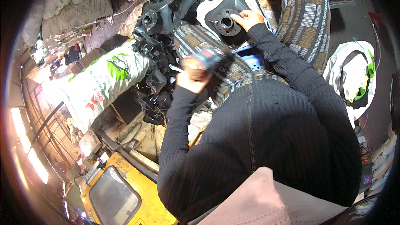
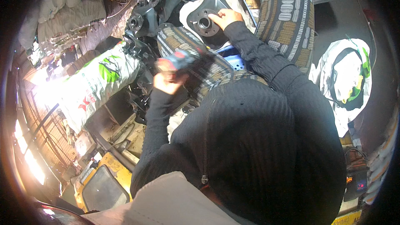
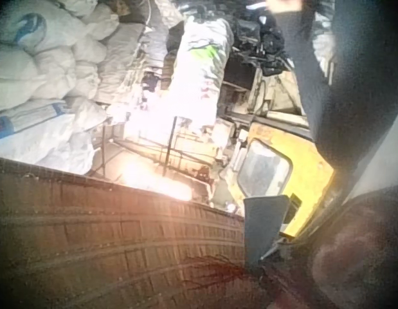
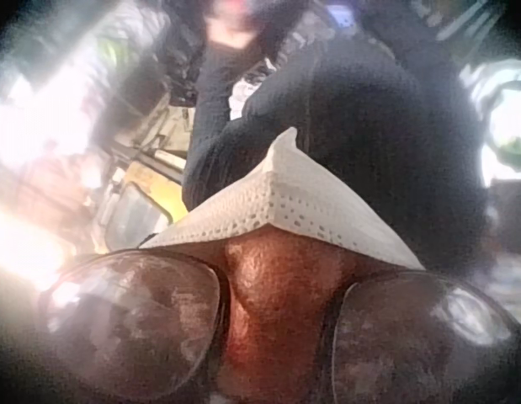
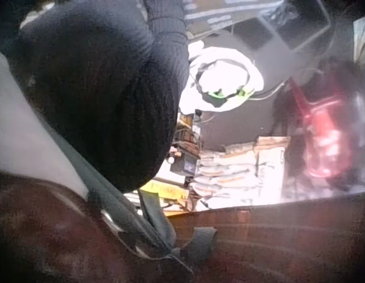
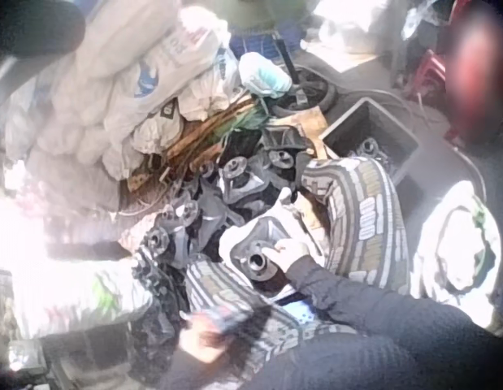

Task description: The person uses a cordless drill to make holes in black plastic parts. They repeatedly pick up parts, align them, drill, and set them aside in a cluttered workshop.

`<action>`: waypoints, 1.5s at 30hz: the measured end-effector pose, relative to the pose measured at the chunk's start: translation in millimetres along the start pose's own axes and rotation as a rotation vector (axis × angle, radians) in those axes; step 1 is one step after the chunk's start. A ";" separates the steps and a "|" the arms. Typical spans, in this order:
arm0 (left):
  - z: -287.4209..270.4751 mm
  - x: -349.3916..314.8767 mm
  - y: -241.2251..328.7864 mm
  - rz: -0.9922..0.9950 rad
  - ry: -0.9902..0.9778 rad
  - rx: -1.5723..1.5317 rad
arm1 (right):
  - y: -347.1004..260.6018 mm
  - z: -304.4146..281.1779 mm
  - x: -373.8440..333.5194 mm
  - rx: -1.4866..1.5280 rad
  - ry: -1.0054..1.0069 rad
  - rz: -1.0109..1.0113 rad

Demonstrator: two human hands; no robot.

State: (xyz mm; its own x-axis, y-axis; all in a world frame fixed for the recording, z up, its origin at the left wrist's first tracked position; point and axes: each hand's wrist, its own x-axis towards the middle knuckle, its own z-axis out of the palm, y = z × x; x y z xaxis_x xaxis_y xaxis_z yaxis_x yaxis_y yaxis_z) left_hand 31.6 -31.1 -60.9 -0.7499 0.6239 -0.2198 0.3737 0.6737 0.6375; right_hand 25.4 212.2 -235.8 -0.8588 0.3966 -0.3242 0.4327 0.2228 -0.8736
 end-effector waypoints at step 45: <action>-55.4 81.1 14.1 -0.572 -0.124 -0.409 | 2.8 6.9 -0.7 0.015 0.066 -0.010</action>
State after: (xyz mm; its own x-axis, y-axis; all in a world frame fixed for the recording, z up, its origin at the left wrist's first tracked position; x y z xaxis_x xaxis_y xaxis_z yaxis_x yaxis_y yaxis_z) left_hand -54.2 7.1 -28.9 -0.6910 0.2740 -0.6690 -0.3122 0.7215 0.6180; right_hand 25.3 206.4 -240.5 -0.8430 0.4522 -0.2914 0.4196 0.2137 -0.8822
